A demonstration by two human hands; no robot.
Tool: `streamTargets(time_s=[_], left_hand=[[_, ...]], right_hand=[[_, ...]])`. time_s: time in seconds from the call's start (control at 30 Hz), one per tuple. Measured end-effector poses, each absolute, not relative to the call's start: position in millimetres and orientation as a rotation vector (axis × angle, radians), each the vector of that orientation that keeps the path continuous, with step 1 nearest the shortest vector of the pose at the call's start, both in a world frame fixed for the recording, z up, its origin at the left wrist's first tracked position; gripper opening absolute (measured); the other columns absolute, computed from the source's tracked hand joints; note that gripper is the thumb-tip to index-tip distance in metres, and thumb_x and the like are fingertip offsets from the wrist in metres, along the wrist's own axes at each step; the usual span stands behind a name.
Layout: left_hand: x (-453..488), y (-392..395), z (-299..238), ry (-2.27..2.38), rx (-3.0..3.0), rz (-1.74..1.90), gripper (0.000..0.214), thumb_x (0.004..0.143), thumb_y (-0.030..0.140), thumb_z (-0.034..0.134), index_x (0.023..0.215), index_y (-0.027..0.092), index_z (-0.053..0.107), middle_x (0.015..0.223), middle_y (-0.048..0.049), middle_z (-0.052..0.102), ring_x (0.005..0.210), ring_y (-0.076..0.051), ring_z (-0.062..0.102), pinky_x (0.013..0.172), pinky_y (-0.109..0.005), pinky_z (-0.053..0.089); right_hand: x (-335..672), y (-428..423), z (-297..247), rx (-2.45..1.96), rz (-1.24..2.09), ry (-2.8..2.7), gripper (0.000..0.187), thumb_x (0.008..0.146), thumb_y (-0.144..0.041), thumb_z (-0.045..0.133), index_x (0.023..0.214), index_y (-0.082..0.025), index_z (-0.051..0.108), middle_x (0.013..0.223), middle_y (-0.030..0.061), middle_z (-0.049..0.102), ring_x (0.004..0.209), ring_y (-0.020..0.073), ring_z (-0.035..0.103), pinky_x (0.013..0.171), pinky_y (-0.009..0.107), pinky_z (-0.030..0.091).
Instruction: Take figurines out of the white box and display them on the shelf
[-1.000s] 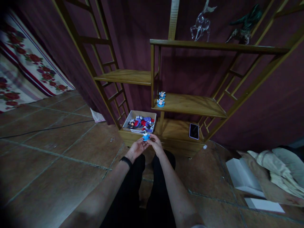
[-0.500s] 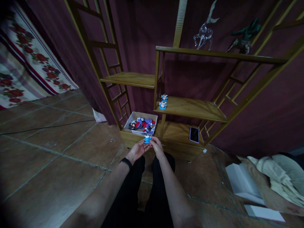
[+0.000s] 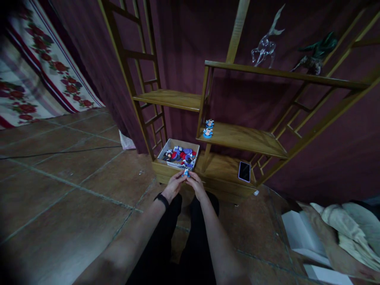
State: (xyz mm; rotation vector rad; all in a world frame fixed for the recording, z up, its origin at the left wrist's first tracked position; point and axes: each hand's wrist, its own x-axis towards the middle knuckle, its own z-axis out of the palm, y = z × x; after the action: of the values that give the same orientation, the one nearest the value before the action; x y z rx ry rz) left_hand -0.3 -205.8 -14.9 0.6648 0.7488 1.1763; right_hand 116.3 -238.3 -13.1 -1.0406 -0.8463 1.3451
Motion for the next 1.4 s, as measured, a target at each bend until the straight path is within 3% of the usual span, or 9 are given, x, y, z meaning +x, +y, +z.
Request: streamTargets(time_s=[0.1,0.3,0.53,0.73,1.0,1.4], left_hand=[[2.3,-203.4,-21.2,0.856,0.766,1.265,0.046,0.050,0.015,0.077,0.094,0.014,0.064,0.077,-0.0005,0.063,0.069,-0.010,0.056,0.072,-0.025,0.043],[6.6,-202.2,-25.3,1.013,1.057,1.309,0.045,0.051,0.012,0.073,0.093,0.016,0.058,0.086,-0.0016,0.062,0.068,-0.010,0.055,0.067,-0.024,0.043],[7.9,-207.9,-16.8,0.995,1.180,1.299,0.057,0.054,0.007,0.072,0.107,0.020,0.057,0.096,-0.0044,0.062,0.088,-0.019,0.057,0.088,-0.033,0.041],[-1.8,-208.4,5.4,0.818,1.350,1.168,0.052,0.060,0.008,0.068,0.110,0.020,0.060,0.119,-0.0092,0.055,0.121,-0.026,0.042,0.108,-0.037,0.023],[-8.3,-216.1,10.3,0.781,1.523,1.121,0.042,0.071,0.009,0.060,0.111,0.019,0.059,0.117,-0.0113,0.056,0.121,-0.024,0.043,0.108,-0.033,0.020],[-1.8,-233.2,13.9,0.737,1.438,1.102,0.045,0.070,0.000,0.052,0.112,0.015,0.059,0.131,-0.0170,0.048,0.133,-0.028,0.028,0.110,-0.041,0.005]], right_hand=[[116.8,-238.2,-12.2,-1.047,1.399,-0.819,0.045,0.064,-0.033,0.069,0.107,-0.026,0.061,0.116,0.0039,0.062,0.106,0.0227,0.057,0.090,0.039,0.045],[116.1,-236.6,-14.1,-1.100,1.371,-0.786,0.039,0.064,-0.037,0.068,0.101,-0.025,0.064,0.104,0.0030,0.066,0.097,0.0210,0.061,0.086,0.036,0.047],[116.6,-230.6,-16.6,-1.205,1.286,-0.825,0.034,0.063,-0.041,0.068,0.092,-0.023,0.066,0.090,0.0007,0.068,0.084,0.0182,0.062,0.075,0.032,0.049],[124.8,-224.3,-17.5,-1.137,1.261,-0.765,0.032,0.060,-0.039,0.071,0.087,-0.023,0.064,0.092,0.0014,0.067,0.081,0.0166,0.061,0.073,0.030,0.048],[126.7,-221.7,-16.8,-1.094,1.305,-0.720,0.030,0.054,-0.023,0.070,0.083,-0.024,0.060,0.087,-0.0019,0.065,0.079,0.0149,0.059,0.074,0.029,0.047],[131.4,-222.7,-23.5,-1.155,1.253,-0.736,0.029,0.053,-0.019,0.066,0.081,-0.024,0.060,0.079,-0.0041,0.064,0.074,0.0141,0.056,0.068,0.026,0.045]])
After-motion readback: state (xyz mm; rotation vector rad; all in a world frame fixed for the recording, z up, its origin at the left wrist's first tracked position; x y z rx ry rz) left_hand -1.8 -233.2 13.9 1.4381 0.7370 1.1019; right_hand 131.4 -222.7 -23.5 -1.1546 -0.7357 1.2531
